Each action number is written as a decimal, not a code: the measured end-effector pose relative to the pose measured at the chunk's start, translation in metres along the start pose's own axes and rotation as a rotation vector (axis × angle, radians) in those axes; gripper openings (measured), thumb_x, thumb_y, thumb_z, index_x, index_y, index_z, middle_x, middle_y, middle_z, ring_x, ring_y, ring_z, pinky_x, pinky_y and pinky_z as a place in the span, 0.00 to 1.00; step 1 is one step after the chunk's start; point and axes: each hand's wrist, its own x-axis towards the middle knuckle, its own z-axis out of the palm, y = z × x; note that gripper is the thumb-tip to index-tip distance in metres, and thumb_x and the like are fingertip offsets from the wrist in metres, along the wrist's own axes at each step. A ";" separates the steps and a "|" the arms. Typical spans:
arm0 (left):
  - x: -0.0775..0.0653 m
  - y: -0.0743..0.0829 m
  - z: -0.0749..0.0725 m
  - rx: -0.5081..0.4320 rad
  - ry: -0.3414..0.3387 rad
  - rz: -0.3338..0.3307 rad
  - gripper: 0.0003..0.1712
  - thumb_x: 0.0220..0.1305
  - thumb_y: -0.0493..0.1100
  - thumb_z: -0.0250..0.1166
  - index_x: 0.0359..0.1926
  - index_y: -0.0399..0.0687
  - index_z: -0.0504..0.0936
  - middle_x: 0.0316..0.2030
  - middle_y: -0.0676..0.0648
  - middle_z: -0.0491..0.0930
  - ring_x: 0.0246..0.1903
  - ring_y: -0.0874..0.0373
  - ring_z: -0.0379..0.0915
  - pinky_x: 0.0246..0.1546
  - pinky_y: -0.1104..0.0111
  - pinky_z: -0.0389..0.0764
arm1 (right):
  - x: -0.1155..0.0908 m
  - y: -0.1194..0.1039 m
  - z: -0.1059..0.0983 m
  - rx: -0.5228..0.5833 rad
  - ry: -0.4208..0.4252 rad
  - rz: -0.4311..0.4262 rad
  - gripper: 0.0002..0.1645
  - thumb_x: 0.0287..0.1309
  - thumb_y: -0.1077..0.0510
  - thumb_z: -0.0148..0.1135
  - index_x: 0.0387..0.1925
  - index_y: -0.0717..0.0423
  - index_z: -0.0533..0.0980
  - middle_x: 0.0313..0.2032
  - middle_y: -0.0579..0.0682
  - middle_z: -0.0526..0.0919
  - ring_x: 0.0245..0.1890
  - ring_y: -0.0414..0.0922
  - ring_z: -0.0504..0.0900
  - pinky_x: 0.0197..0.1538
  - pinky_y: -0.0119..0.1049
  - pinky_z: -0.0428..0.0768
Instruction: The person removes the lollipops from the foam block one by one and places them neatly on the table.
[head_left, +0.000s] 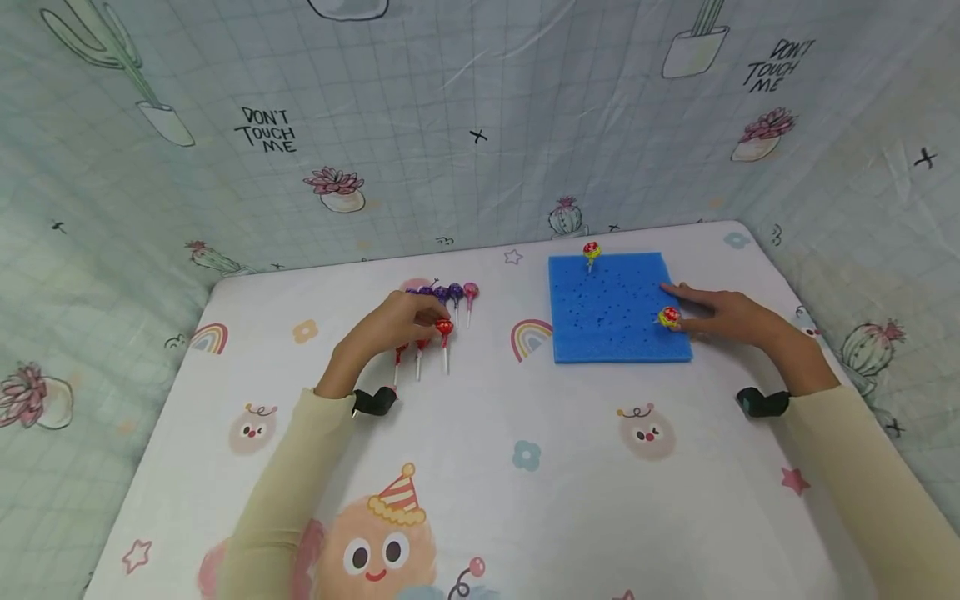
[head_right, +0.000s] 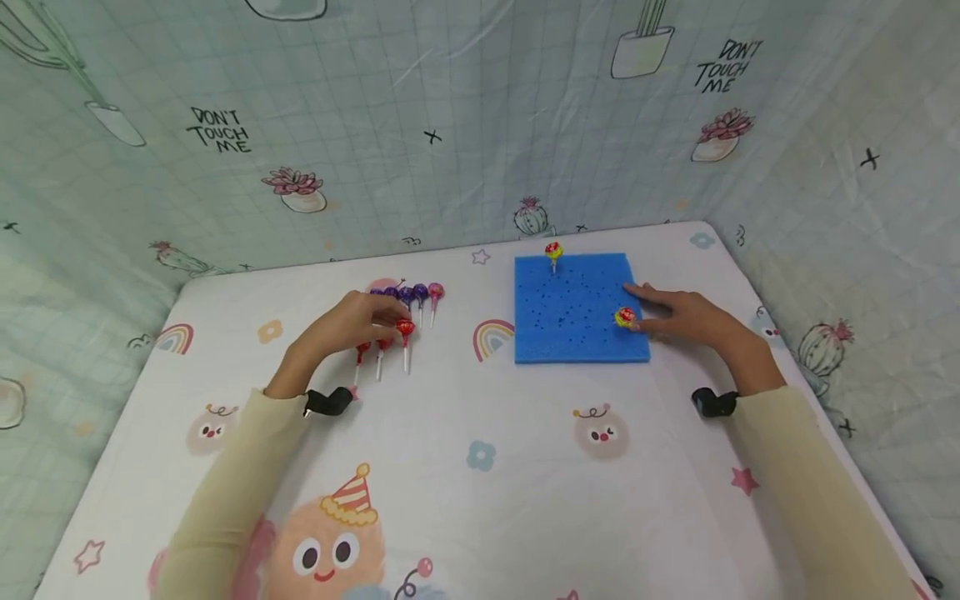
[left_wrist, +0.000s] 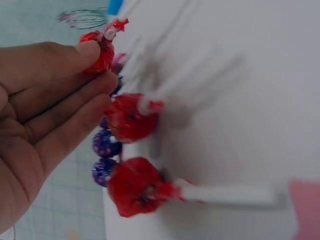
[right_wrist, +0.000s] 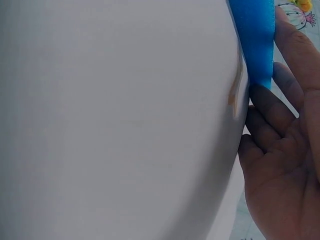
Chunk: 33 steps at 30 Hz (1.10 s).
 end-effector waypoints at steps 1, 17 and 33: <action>0.001 0.001 -0.001 -0.002 0.003 -0.007 0.12 0.64 0.34 0.71 0.48 0.45 0.87 0.43 0.47 0.86 0.43 0.53 0.81 0.47 0.58 0.84 | 0.000 0.000 0.000 0.002 0.002 0.003 0.50 0.67 0.37 0.63 0.80 0.49 0.54 0.76 0.69 0.50 0.74 0.75 0.44 0.67 0.78 0.48; 0.008 0.005 0.004 -0.003 -0.036 -0.047 0.10 0.62 0.32 0.71 0.44 0.43 0.89 0.40 0.47 0.87 0.41 0.54 0.80 0.45 0.61 0.82 | 0.000 0.002 -0.002 0.018 0.004 0.006 0.50 0.66 0.37 0.64 0.80 0.48 0.53 0.76 0.69 0.50 0.74 0.75 0.45 0.66 0.78 0.49; 0.011 0.009 0.001 0.074 -0.119 -0.105 0.07 0.62 0.34 0.72 0.42 0.43 0.90 0.41 0.46 0.87 0.32 0.57 0.75 0.33 0.68 0.79 | -0.001 0.002 -0.001 0.035 0.003 0.013 0.50 0.66 0.37 0.64 0.80 0.47 0.53 0.76 0.69 0.49 0.75 0.74 0.44 0.67 0.78 0.48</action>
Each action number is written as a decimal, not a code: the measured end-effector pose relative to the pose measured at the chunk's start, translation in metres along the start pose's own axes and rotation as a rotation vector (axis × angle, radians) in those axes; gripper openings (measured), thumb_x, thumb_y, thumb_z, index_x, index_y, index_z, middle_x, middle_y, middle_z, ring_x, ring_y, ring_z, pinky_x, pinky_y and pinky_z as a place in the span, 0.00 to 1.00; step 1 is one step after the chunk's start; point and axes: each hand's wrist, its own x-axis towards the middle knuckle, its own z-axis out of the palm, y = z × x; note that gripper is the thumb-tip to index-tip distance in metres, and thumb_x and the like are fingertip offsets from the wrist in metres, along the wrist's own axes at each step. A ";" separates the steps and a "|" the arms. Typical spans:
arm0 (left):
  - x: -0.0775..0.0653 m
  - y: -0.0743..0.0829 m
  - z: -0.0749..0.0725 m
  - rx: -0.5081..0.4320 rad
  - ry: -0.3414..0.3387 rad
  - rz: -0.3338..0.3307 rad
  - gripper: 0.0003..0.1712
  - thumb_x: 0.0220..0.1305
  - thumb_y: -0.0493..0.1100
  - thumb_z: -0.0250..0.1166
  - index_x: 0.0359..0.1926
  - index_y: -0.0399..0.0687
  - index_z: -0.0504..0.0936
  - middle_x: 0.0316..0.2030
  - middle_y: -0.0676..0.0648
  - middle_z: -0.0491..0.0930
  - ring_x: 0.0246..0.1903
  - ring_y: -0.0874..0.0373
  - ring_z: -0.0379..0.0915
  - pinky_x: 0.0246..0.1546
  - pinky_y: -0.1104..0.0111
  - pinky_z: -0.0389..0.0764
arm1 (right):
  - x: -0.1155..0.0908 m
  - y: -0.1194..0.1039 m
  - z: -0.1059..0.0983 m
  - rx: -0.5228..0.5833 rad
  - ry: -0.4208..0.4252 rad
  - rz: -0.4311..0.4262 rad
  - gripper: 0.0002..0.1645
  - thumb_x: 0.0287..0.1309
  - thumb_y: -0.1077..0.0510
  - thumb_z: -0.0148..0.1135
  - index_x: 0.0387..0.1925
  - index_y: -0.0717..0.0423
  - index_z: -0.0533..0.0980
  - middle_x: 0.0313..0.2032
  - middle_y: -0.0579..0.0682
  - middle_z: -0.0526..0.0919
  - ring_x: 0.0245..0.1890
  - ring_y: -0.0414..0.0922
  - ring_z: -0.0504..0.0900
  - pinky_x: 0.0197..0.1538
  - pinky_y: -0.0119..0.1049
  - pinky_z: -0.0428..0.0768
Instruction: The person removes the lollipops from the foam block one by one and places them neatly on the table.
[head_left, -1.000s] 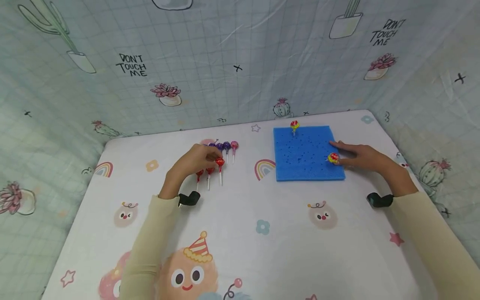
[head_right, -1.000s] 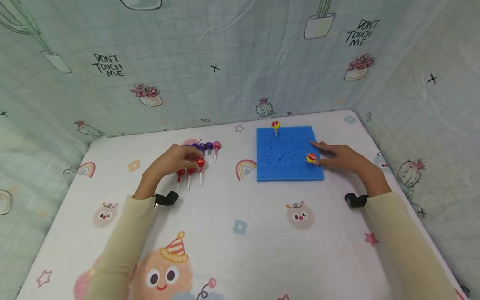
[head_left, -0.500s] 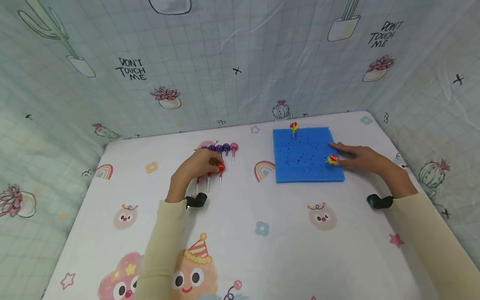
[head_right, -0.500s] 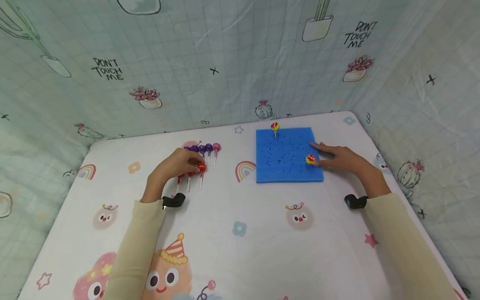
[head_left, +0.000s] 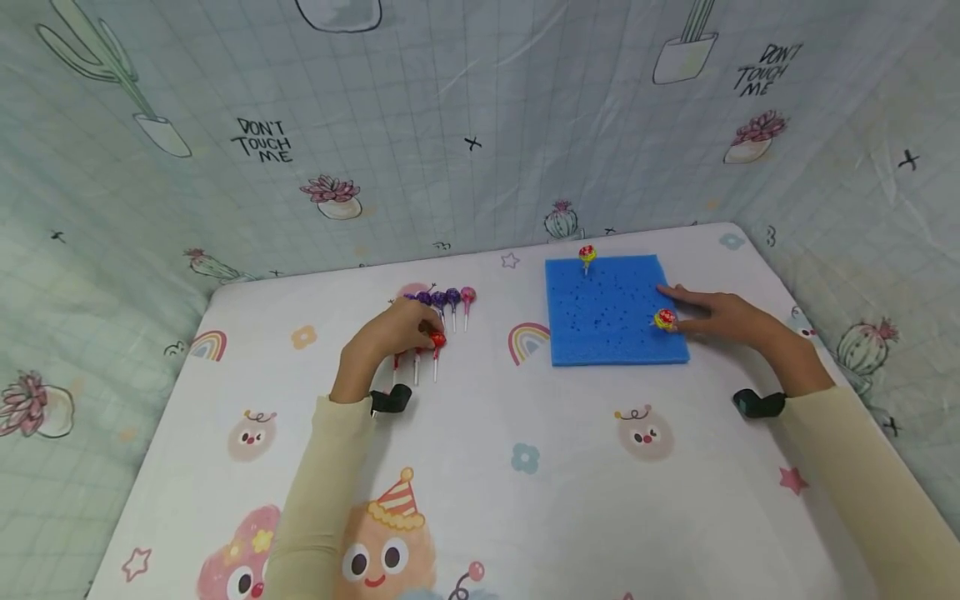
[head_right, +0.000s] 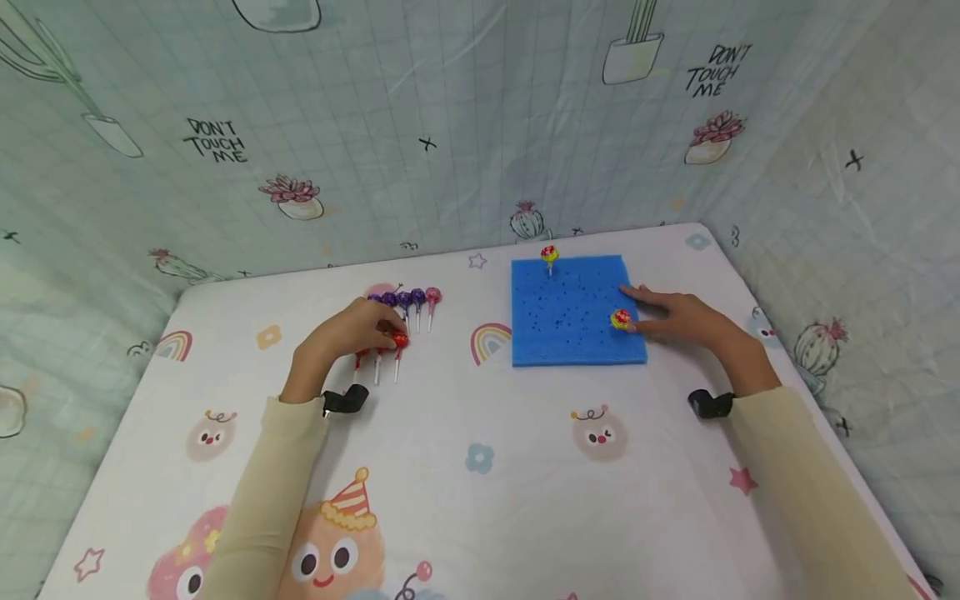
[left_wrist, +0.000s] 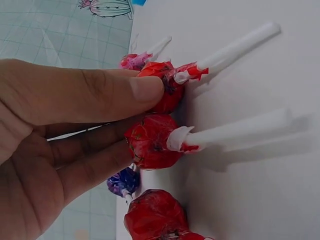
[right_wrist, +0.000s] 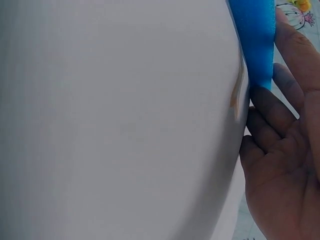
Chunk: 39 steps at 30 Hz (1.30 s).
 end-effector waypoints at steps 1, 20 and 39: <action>0.000 0.001 0.000 0.001 -0.005 -0.008 0.07 0.62 0.34 0.72 0.42 0.44 0.89 0.41 0.46 0.86 0.32 0.56 0.75 0.33 0.67 0.79 | 0.000 0.000 0.000 0.000 -0.003 0.003 0.51 0.66 0.36 0.64 0.80 0.47 0.53 0.76 0.69 0.49 0.75 0.74 0.43 0.67 0.78 0.48; 0.009 0.037 -0.012 0.001 0.132 0.130 0.19 0.66 0.36 0.69 0.56 0.35 0.83 0.54 0.38 0.83 0.55 0.44 0.78 0.60 0.56 0.77 | 0.001 0.002 -0.003 -0.025 -0.001 -0.016 0.50 0.66 0.36 0.64 0.80 0.47 0.54 0.76 0.69 0.50 0.74 0.75 0.46 0.67 0.77 0.50; 0.088 0.106 0.020 -0.283 0.296 0.315 0.25 0.72 0.40 0.65 0.67 0.42 0.74 0.64 0.43 0.77 0.63 0.51 0.75 0.64 0.69 0.74 | 0.001 0.001 0.000 -0.031 -0.007 -0.017 0.51 0.66 0.36 0.63 0.80 0.48 0.53 0.76 0.69 0.50 0.74 0.75 0.45 0.68 0.77 0.49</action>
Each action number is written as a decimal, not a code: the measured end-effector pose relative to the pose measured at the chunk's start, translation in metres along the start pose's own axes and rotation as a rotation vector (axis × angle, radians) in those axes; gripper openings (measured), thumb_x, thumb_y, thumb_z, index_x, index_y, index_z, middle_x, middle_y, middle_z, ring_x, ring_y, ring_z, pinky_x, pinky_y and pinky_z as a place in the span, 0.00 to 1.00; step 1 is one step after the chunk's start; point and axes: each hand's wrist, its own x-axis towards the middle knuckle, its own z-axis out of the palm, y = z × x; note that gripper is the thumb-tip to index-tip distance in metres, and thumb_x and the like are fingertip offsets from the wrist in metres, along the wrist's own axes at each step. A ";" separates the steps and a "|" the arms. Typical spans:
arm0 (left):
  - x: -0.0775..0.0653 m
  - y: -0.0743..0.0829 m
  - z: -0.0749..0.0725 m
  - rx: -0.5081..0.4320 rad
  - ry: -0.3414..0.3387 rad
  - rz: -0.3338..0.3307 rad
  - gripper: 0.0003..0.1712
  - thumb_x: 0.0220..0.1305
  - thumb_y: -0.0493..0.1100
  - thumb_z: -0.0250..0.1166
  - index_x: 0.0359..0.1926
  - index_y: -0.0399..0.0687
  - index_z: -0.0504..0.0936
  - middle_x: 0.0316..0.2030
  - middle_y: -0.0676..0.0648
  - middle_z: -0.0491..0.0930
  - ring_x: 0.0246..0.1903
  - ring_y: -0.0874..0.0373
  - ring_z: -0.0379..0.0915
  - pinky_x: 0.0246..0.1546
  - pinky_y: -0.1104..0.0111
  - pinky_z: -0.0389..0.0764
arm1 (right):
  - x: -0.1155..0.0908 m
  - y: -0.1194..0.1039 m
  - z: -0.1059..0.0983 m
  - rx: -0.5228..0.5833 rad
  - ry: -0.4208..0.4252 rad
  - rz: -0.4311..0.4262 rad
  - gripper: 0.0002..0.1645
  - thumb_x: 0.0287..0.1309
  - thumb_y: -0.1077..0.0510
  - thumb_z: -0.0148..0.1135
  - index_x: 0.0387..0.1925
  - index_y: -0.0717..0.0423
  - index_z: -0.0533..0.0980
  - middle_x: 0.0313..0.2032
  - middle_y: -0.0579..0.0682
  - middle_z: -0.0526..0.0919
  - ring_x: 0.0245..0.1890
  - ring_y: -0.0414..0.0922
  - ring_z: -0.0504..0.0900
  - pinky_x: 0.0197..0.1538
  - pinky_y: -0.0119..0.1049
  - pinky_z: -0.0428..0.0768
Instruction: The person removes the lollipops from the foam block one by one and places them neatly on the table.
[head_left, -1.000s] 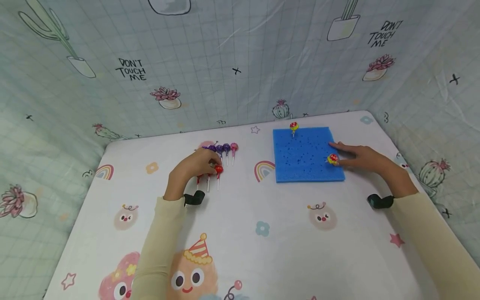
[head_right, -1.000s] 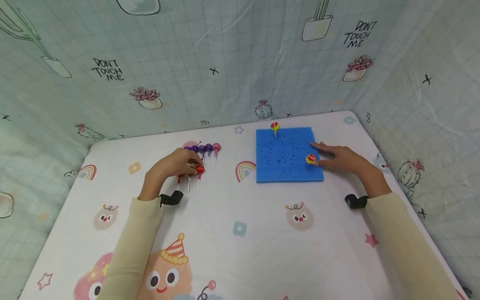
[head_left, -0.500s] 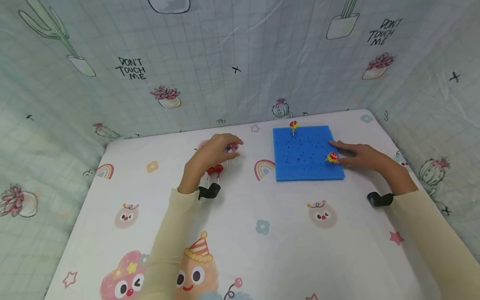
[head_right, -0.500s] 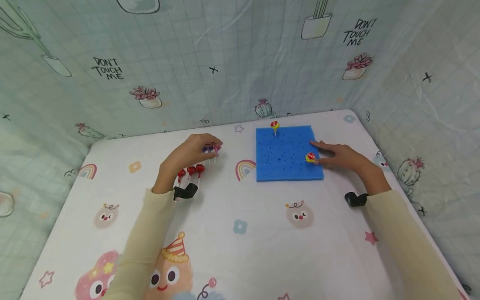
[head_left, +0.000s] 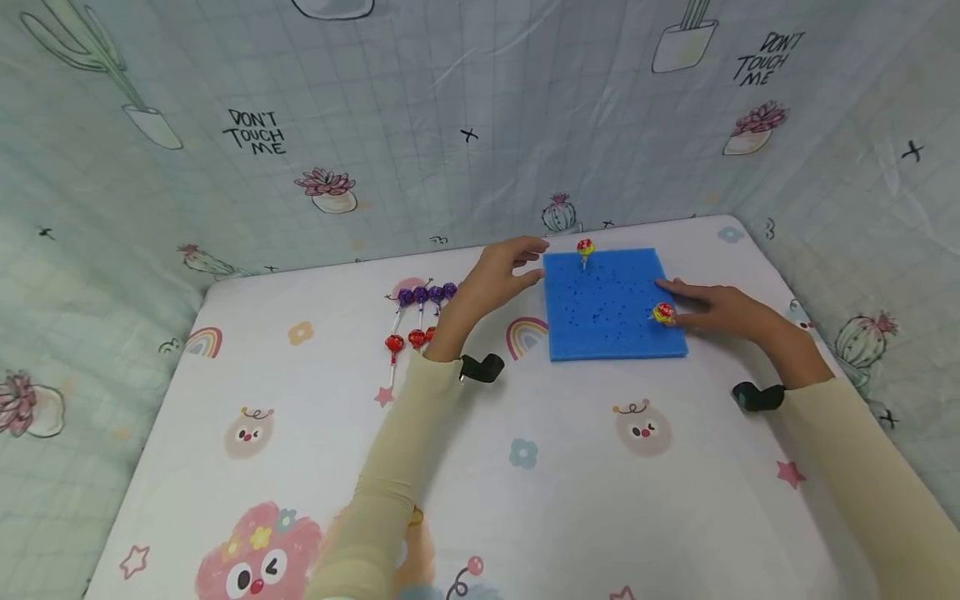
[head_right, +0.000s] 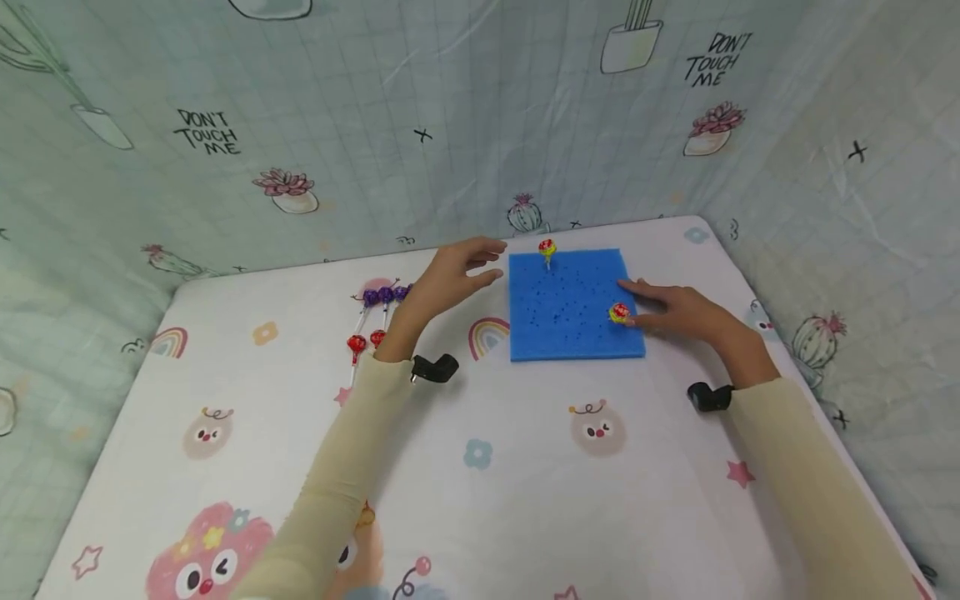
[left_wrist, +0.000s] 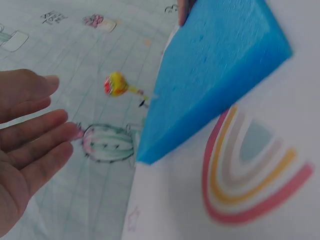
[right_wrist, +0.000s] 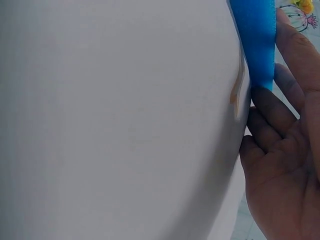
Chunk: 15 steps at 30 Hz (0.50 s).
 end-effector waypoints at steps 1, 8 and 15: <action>0.002 0.001 0.004 -0.013 0.018 0.005 0.25 0.72 0.40 0.64 0.68 0.42 0.74 0.64 0.43 0.77 0.63 0.52 0.75 0.64 0.70 0.74 | 0.001 0.000 0.000 0.001 -0.002 0.004 0.51 0.66 0.35 0.63 0.80 0.47 0.53 0.76 0.68 0.50 0.74 0.75 0.45 0.68 0.77 0.49; 0.022 0.007 0.029 -0.104 0.128 0.010 0.26 0.73 0.41 0.64 0.68 0.42 0.74 0.64 0.43 0.77 0.64 0.55 0.74 0.64 0.72 0.74 | 0.002 0.000 -0.002 -0.009 0.005 -0.004 0.51 0.65 0.37 0.65 0.80 0.47 0.53 0.76 0.69 0.50 0.74 0.74 0.46 0.67 0.77 0.50; 0.049 -0.003 0.053 -0.205 0.169 -0.079 0.27 0.73 0.42 0.65 0.69 0.44 0.74 0.66 0.45 0.76 0.65 0.55 0.73 0.62 0.72 0.75 | 0.004 0.002 0.000 -0.011 -0.002 -0.006 0.51 0.65 0.37 0.65 0.80 0.48 0.54 0.76 0.69 0.51 0.74 0.75 0.47 0.67 0.77 0.51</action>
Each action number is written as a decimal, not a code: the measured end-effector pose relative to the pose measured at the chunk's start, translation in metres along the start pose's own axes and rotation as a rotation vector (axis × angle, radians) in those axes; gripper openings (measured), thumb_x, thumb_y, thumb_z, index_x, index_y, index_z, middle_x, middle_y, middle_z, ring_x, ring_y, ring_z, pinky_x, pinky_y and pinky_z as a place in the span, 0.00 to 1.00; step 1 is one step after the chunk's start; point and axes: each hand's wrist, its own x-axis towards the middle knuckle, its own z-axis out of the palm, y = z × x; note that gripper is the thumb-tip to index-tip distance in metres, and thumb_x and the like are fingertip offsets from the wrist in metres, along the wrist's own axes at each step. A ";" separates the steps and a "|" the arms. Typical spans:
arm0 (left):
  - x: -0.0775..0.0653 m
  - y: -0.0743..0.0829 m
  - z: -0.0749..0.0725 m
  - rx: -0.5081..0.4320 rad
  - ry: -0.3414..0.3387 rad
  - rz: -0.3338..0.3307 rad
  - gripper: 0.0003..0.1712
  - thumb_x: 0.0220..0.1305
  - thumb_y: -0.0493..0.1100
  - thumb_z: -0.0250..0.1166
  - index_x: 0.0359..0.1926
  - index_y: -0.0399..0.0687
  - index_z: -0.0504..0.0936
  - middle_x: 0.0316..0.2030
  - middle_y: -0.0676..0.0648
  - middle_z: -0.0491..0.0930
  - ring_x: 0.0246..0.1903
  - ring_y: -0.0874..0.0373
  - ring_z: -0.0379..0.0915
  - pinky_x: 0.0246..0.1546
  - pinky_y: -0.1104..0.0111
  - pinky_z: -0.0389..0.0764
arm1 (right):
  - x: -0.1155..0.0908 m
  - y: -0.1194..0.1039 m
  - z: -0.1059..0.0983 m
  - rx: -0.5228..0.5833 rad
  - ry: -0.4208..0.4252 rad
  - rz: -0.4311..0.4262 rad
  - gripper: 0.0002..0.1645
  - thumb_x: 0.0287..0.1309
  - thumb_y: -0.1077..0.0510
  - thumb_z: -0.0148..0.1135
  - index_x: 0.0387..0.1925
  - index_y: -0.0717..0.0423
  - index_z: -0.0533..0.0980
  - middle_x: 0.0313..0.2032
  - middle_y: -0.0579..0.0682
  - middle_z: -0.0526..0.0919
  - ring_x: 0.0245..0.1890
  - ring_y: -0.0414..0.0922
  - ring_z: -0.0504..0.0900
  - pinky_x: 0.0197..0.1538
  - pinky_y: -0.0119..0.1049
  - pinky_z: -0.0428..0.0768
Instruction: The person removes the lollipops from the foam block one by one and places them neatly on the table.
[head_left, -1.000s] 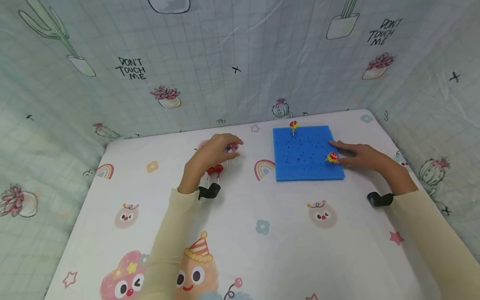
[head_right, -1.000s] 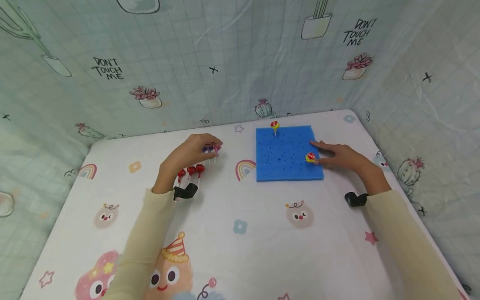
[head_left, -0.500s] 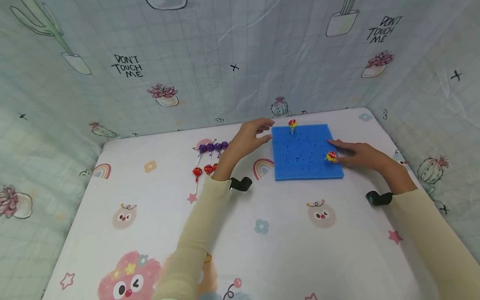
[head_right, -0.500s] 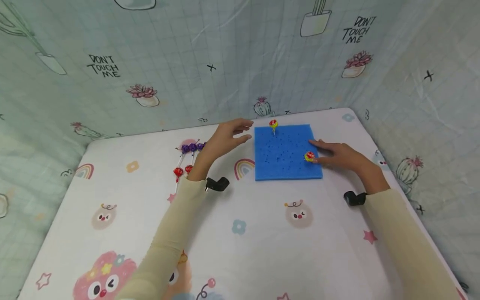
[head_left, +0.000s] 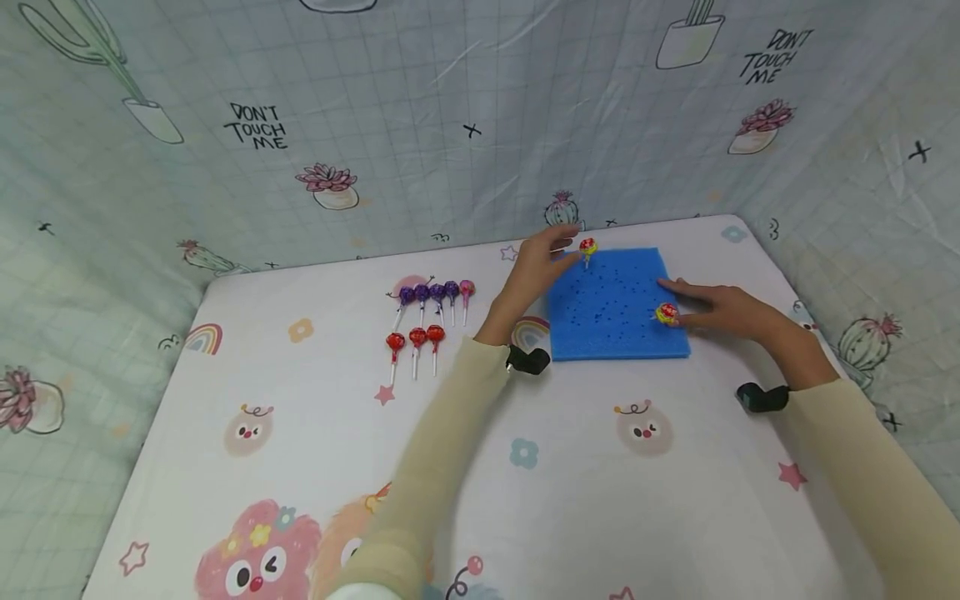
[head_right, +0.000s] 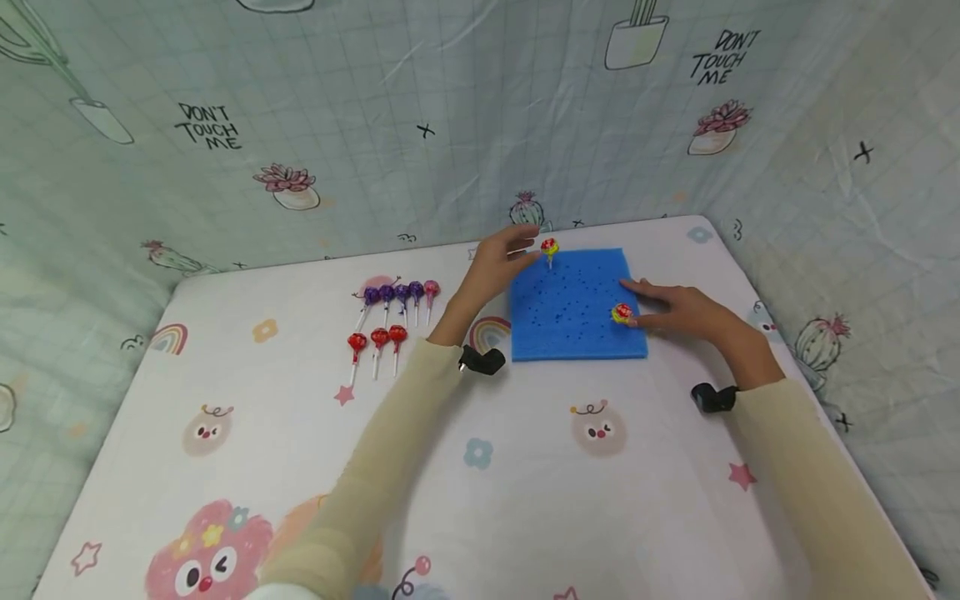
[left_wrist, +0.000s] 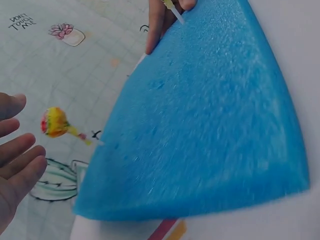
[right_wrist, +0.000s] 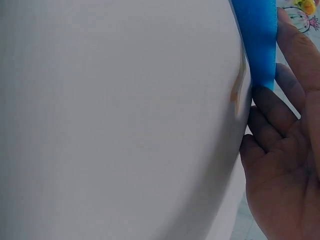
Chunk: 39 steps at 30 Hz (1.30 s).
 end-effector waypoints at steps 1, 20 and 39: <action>0.003 -0.002 0.003 -0.007 0.003 -0.011 0.27 0.73 0.43 0.65 0.69 0.44 0.74 0.66 0.45 0.75 0.65 0.54 0.73 0.61 0.72 0.76 | 0.001 0.000 0.001 0.002 -0.002 -0.002 0.51 0.65 0.36 0.64 0.80 0.48 0.53 0.76 0.69 0.51 0.74 0.75 0.47 0.67 0.77 0.51; 0.013 -0.018 0.035 -0.076 0.136 -0.037 0.17 0.65 0.40 0.72 0.54 0.46 0.86 0.51 0.48 0.87 0.47 0.61 0.86 0.48 0.75 0.82 | -0.001 -0.002 0.003 0.018 0.001 0.002 0.50 0.65 0.36 0.64 0.80 0.47 0.54 0.76 0.68 0.51 0.74 0.74 0.47 0.67 0.77 0.52; 0.016 -0.015 0.032 -0.097 0.179 -0.004 0.17 0.67 0.41 0.70 0.56 0.45 0.86 0.52 0.46 0.86 0.47 0.60 0.85 0.48 0.75 0.83 | -0.003 -0.003 -0.004 0.015 0.001 -0.007 0.50 0.65 0.37 0.65 0.79 0.48 0.57 0.76 0.70 0.52 0.74 0.75 0.48 0.67 0.77 0.53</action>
